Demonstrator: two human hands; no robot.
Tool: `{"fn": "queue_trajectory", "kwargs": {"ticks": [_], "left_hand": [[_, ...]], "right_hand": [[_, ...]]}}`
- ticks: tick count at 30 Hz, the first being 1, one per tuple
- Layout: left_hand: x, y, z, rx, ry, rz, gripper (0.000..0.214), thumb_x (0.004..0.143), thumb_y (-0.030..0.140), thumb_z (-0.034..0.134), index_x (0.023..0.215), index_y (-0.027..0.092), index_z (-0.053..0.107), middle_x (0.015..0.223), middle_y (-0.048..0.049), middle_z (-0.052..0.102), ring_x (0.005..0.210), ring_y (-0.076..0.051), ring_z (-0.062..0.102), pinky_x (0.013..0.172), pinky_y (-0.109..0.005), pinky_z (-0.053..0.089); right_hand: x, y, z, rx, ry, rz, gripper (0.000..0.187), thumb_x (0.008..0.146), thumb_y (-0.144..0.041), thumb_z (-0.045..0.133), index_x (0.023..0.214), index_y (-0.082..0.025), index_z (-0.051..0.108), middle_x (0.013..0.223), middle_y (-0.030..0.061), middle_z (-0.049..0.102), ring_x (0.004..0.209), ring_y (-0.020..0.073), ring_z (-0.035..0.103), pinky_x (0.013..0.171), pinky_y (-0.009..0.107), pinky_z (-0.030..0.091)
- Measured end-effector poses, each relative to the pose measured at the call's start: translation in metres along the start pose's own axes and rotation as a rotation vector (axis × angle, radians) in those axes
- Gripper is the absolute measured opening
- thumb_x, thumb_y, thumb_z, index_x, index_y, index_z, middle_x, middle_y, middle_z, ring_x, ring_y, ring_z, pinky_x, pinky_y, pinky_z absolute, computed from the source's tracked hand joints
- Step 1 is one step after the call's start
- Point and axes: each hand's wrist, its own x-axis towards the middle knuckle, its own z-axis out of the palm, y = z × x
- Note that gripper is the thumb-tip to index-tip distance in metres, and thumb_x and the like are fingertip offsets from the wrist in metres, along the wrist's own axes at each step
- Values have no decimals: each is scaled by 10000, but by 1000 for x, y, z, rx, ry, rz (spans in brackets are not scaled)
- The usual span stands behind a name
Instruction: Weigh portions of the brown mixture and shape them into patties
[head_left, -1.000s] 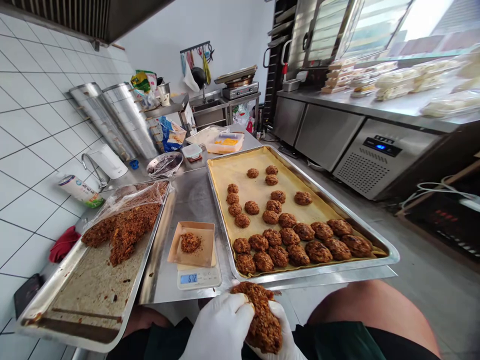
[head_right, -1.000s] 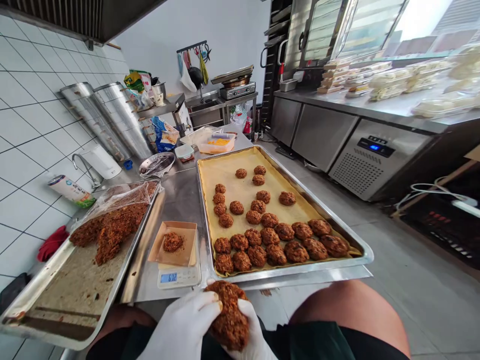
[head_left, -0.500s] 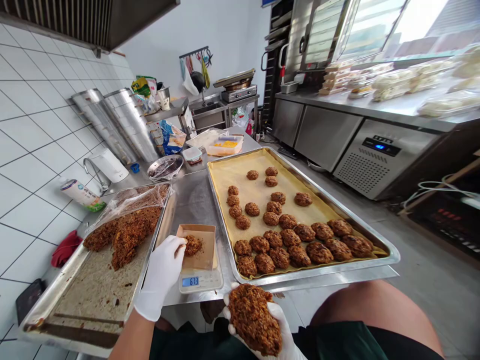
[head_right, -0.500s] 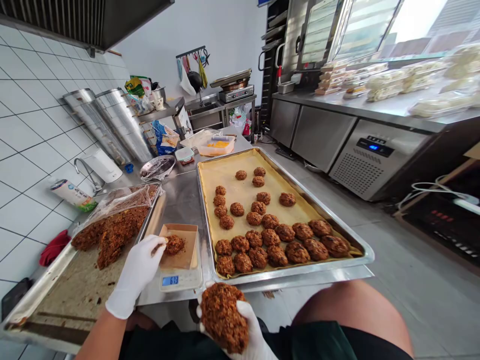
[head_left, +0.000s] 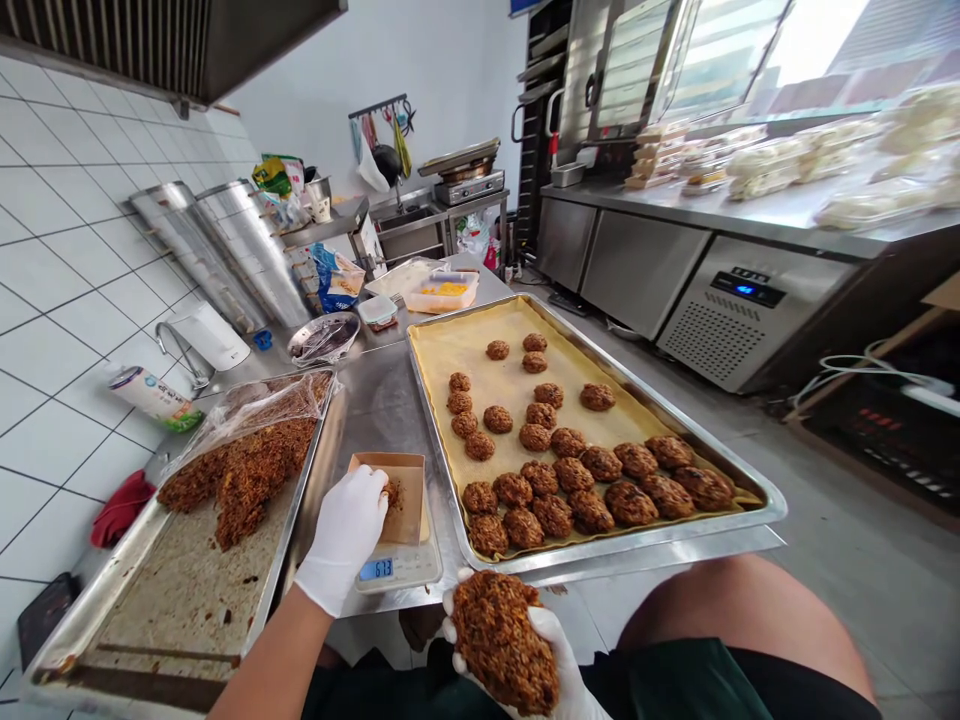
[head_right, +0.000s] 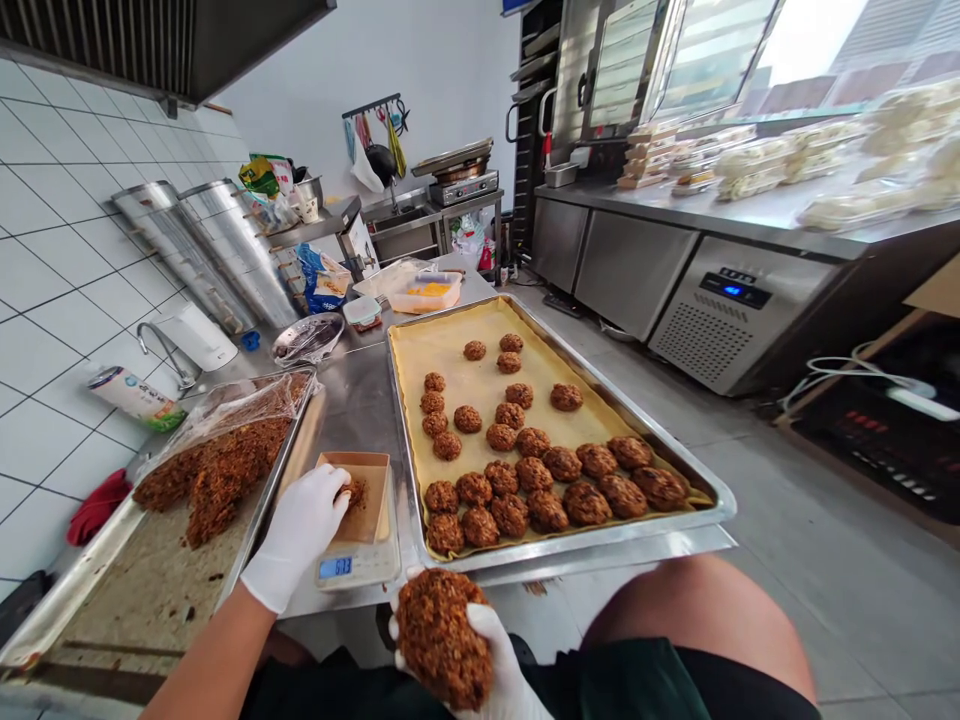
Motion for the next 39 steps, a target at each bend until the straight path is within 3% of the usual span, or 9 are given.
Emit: {"fn": "queue_trajectory", "kwargs": {"ticks": [7,16,27,30,33,35,39], "left_hand": [[9,1,-4,17,-17,-12,115,871,132,547,842,219,617,850,-47,664,825,-226,638,720,-308,386],[7,-7,-43,-137,38,-26,130,812,117,546,771,238,570,730,27,608,696,-164,570,659,-266,362],[-13,-5,-55,-356,203,-118,143,904,228,526,946,243,662,908,3,728,806,-167,675,764,-254,501],[-29,14,-69,-472,185,-116,149,909,280,594,1029,265,681,976,14,748,869,-169,697,806,-250,527],[-55,51,-75,-581,47,-23,76,896,269,655,960,291,691,953,27,729,884,-169,685,804,-248,529],[-70,77,-66,-625,-101,110,96,890,186,652,895,280,673,999,18,707,932,-164,674,851,-247,526],[-85,110,-28,-569,-136,219,164,882,87,608,878,249,631,1053,-27,668,963,-186,672,890,-292,538]], "right_hand": [[-3,0,-5,-8,23,-1,566,759,-469,670,1268,-221,674,1284,131,708,1147,295,655,964,423,473],[-2,-1,2,-2,-4,-12,545,760,-451,668,1255,-226,674,1255,117,720,1132,296,664,957,425,470],[-4,0,0,-33,36,2,571,768,-471,665,1271,-200,670,1273,126,724,1138,286,668,980,423,459],[-3,-1,3,-39,42,5,569,766,-473,668,1258,-188,678,1269,130,726,1136,287,669,975,419,468],[-2,-1,5,-44,46,-3,617,760,-477,681,1303,-186,650,1280,133,718,1141,298,665,958,427,481],[-2,1,6,-29,73,-20,599,758,-463,691,1288,-184,660,1231,120,744,1096,283,684,932,414,498],[-5,3,4,23,160,-27,431,745,-411,722,1111,-184,737,1030,60,805,932,199,720,873,330,517]]}}
